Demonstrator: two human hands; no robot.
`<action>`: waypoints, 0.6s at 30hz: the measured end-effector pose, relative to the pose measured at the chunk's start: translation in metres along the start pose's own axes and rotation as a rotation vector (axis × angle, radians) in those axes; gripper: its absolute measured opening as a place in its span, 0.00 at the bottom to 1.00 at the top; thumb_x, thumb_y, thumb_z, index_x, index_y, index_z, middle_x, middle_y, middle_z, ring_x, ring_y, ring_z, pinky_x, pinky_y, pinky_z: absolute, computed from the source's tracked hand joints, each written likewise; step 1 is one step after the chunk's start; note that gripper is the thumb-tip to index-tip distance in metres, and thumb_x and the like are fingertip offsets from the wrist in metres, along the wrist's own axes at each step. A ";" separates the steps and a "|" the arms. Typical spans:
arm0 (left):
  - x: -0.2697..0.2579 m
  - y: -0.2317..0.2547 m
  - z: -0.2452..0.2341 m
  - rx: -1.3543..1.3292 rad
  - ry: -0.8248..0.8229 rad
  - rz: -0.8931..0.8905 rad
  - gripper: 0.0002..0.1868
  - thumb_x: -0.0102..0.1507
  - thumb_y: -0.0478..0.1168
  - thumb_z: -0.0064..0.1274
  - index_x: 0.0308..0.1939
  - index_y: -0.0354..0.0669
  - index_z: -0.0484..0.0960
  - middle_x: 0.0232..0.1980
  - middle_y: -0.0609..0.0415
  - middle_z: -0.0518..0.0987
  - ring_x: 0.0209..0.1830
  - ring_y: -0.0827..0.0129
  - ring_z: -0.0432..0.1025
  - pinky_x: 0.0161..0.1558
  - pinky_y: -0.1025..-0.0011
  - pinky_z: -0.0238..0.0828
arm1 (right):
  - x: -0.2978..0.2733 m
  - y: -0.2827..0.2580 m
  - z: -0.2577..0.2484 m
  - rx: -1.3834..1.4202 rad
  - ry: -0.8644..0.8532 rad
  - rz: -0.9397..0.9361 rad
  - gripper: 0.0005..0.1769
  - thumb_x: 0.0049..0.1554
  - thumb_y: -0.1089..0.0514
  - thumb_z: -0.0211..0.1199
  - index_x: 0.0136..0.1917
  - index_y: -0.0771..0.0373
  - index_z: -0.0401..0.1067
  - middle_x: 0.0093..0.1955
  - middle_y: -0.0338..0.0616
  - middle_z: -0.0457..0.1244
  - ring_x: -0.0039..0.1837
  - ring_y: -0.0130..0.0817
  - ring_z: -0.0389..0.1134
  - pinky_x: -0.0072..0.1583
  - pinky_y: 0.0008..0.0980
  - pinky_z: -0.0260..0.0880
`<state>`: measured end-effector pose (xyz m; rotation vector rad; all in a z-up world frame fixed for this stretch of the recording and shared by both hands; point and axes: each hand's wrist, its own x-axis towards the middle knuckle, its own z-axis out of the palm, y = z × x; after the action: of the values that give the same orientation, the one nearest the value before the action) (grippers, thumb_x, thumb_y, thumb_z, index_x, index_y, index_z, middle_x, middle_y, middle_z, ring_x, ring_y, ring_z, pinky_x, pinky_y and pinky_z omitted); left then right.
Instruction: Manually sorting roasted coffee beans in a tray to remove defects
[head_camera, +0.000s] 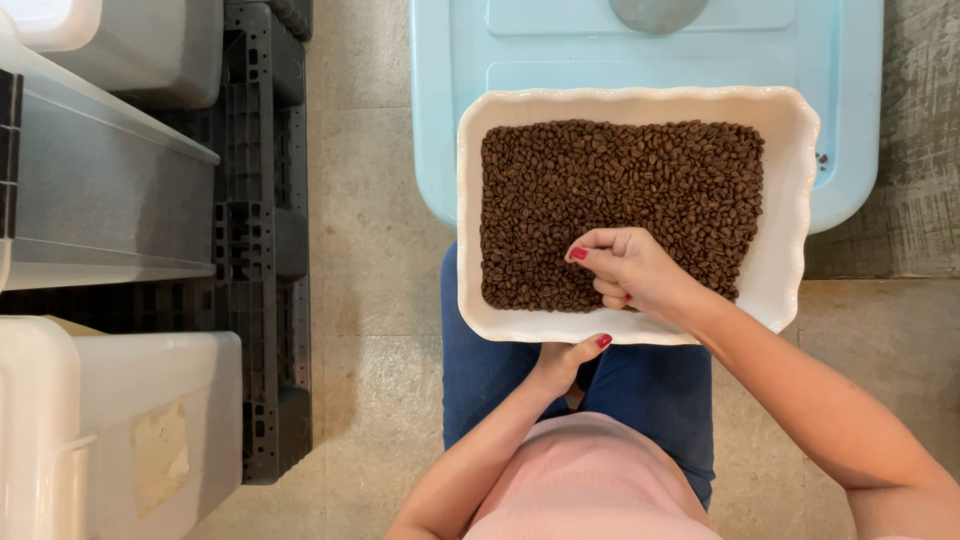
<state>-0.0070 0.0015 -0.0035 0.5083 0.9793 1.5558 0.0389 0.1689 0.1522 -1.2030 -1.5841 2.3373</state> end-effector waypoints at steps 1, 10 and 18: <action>0.000 -0.008 -0.002 -0.003 0.002 -0.005 0.32 0.60 0.42 0.64 0.61 0.31 0.67 0.59 0.42 0.73 0.64 0.60 0.66 0.68 0.54 0.61 | 0.000 0.000 -0.003 0.079 0.010 0.039 0.07 0.64 0.64 0.55 0.51 0.66 0.74 0.20 0.26 0.45 0.21 0.17 0.43 0.25 0.20 0.45; 0.000 -0.052 -0.016 0.001 0.039 -0.033 0.34 0.60 0.42 0.65 0.62 0.30 0.65 0.58 0.43 0.71 0.64 0.61 0.65 0.69 0.53 0.58 | 0.002 0.002 -0.021 0.210 0.031 0.027 0.05 0.62 0.65 0.57 0.49 0.65 0.74 0.21 0.26 0.41 0.22 0.17 0.39 0.25 0.20 0.43; -0.002 0.010 0.019 -0.029 0.075 -0.030 0.36 0.60 0.40 0.63 0.65 0.30 0.64 0.59 0.47 0.70 0.65 0.64 0.63 0.70 0.53 0.57 | 0.003 -0.031 -0.044 0.204 0.061 -0.032 0.05 0.61 0.65 0.56 0.49 0.63 0.72 0.21 0.26 0.41 0.22 0.16 0.39 0.25 0.20 0.42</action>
<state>0.0021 0.0053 0.0154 0.4160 1.0159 1.5693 0.0535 0.2177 0.1684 -1.1819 -1.2990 2.3504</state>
